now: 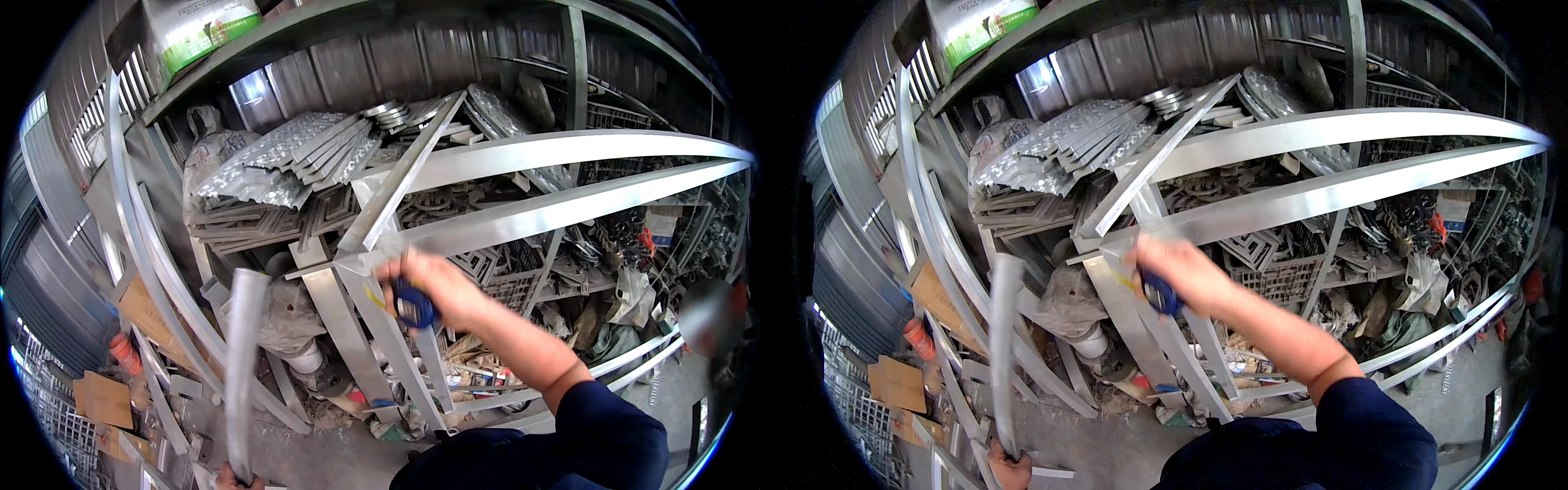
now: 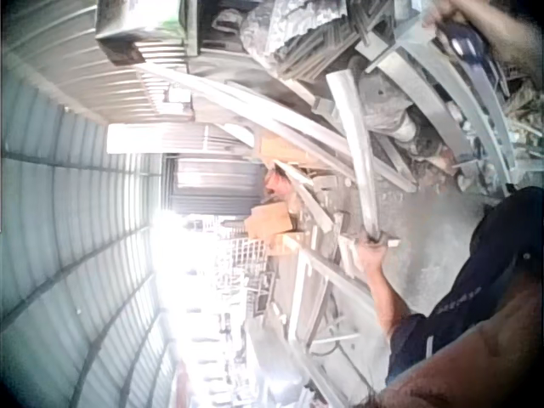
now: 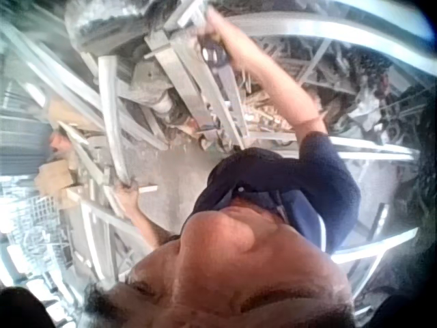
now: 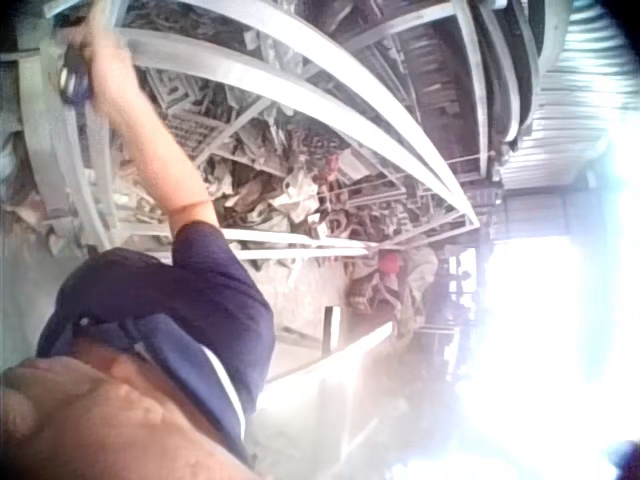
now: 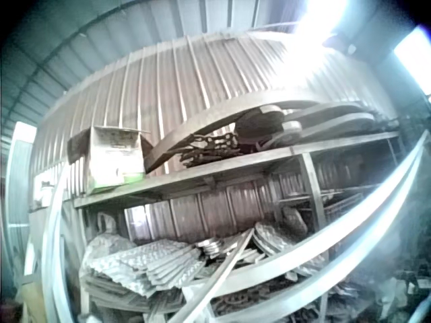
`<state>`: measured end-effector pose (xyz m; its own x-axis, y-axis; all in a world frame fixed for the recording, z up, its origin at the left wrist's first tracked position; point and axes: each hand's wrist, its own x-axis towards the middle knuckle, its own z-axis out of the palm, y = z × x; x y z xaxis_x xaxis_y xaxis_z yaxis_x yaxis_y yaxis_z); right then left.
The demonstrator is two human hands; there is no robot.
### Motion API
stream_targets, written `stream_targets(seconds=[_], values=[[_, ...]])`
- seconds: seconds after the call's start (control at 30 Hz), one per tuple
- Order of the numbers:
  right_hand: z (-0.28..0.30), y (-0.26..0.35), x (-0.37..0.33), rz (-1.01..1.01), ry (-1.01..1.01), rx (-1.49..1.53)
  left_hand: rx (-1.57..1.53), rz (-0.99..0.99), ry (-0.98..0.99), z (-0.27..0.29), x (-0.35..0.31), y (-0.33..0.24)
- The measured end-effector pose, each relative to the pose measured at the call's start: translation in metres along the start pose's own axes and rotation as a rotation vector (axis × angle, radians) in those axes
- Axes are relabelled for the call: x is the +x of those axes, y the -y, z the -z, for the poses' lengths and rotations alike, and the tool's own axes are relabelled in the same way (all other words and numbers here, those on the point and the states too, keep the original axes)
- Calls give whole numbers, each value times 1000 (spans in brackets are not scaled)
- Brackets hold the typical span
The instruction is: The person sorts through a pile of metal profiles and decorative pieces in a cluttered storage area. They repeatedly pick up items, measure them with a tape measure, and place them on the floor or back into the pile.
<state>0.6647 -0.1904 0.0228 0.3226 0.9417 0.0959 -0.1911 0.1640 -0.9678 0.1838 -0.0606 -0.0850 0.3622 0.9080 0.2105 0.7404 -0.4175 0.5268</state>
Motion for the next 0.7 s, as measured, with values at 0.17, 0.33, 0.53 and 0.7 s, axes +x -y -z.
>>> stream_targets(seconds=[0.17, 0.33, 0.53, 0.7], values=[[-24, 45, 45, -68, -25, 87, 332, -39, -70, 32, -24, -14], [-31, 19, 66, -8, 147, 290, 343, -97, -186, 46, -25, -13], [-51, -9, 81, 129, 240, 392, 379, -237, -321, 52, -27, -14], [-57, -18, 94, 211, 353, 425, 344, -162, -294, 68, -25, -25]])
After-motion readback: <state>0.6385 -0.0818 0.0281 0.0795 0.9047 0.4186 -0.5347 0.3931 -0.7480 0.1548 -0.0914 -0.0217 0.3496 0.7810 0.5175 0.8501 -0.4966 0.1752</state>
